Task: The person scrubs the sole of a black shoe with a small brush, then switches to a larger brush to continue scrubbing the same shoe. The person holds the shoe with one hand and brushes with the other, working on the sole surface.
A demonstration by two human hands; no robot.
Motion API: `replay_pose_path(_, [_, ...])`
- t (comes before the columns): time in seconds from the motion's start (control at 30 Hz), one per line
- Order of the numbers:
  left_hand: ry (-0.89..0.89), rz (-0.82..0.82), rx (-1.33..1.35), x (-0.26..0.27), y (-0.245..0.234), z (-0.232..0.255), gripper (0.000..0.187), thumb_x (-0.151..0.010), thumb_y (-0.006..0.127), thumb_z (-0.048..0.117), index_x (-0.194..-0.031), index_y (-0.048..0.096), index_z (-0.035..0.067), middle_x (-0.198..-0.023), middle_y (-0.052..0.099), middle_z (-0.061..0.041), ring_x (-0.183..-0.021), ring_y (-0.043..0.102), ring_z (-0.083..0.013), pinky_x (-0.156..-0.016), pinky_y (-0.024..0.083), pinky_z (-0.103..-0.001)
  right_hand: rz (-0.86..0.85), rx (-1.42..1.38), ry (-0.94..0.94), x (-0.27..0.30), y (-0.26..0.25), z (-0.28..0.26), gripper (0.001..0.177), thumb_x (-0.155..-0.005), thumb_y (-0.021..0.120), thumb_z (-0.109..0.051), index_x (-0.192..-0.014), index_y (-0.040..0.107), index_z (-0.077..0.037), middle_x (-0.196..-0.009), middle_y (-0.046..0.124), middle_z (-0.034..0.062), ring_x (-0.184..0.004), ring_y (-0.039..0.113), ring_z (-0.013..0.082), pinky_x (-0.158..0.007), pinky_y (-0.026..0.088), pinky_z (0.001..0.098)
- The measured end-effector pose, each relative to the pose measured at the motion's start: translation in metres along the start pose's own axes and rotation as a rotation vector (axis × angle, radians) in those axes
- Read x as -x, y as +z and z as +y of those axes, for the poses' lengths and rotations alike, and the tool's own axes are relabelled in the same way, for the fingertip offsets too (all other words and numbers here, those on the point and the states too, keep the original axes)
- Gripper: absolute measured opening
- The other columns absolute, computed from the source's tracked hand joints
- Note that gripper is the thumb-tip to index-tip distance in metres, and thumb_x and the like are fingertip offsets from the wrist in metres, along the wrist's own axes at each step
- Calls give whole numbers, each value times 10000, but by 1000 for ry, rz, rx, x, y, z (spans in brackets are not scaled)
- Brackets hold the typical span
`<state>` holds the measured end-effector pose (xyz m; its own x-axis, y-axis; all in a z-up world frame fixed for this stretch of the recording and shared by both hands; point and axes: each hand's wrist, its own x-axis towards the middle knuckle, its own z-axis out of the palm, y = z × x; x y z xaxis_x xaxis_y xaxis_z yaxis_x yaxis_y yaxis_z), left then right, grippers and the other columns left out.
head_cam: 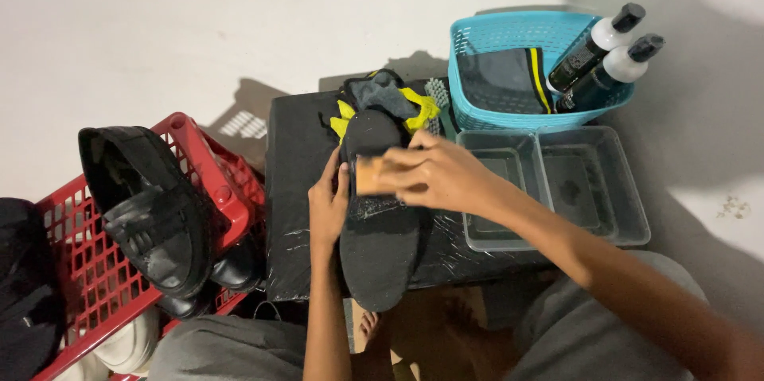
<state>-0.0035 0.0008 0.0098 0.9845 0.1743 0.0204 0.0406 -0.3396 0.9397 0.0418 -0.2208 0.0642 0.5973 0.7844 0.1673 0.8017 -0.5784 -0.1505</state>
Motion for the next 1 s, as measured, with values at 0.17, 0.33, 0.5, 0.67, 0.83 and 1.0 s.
replay_pose_path(0.17, [15,-4,-10,2,-2,5,473,-1063,466,294,-1470,536,63,-1254,665,-303,-1191,620,-478,-994,516,-578,68,-13,-53,3,-16,-8,273,-908,682,-357,-1145,786,-270,-1239,733,65,-1008,577,260,-791,528,364])
replay_pose_path(0.33, [30,-8,8,0,-4,-1,463,-1069,454,278,-1473,531,65,-1256,668,-295,-1196,620,-476,-991,519,-579,-38,-152,10,5,-15,-7,281,-858,737,-377,-1113,798,-275,-1307,699,68,-1051,600,296,-820,563,373])
replay_pose_path(0.5, [28,-20,23,2,-6,5,478,-1065,458,302,-1474,531,65,-1294,655,-282,-1228,608,-453,-1015,508,-567,-43,-156,57,3,-25,-9,288,-856,757,-324,-1133,797,-257,-1304,697,84,-1063,619,341,-816,591,420])
replay_pose_path(0.67, [30,-24,26,0,-6,4,483,-1073,447,295,-1480,522,46,-1287,656,-292,-1220,614,-454,-1010,512,-570,-96,-137,91,3,-32,1,359,-880,725,-318,-1235,749,-271,-1305,696,88,-1090,619,328,-826,593,387])
replay_pose_path(0.83, [16,-37,24,2,-7,6,476,-1078,441,269,-1486,514,34,-1293,656,-291,-1208,625,-449,-999,516,-567,-168,-333,112,8,-30,1,373,-848,764,-308,-1217,760,-254,-1399,649,61,-1083,590,348,-831,568,441])
replay_pose_path(1.0, [11,-40,4,5,-9,12,496,-1077,426,297,-1494,501,38,-1293,650,-301,-1213,614,-463,-1003,510,-587,-97,-213,151,0,-42,-7,404,-899,720,-269,-1299,709,-213,-1371,653,121,-1098,607,405,-811,581,510])
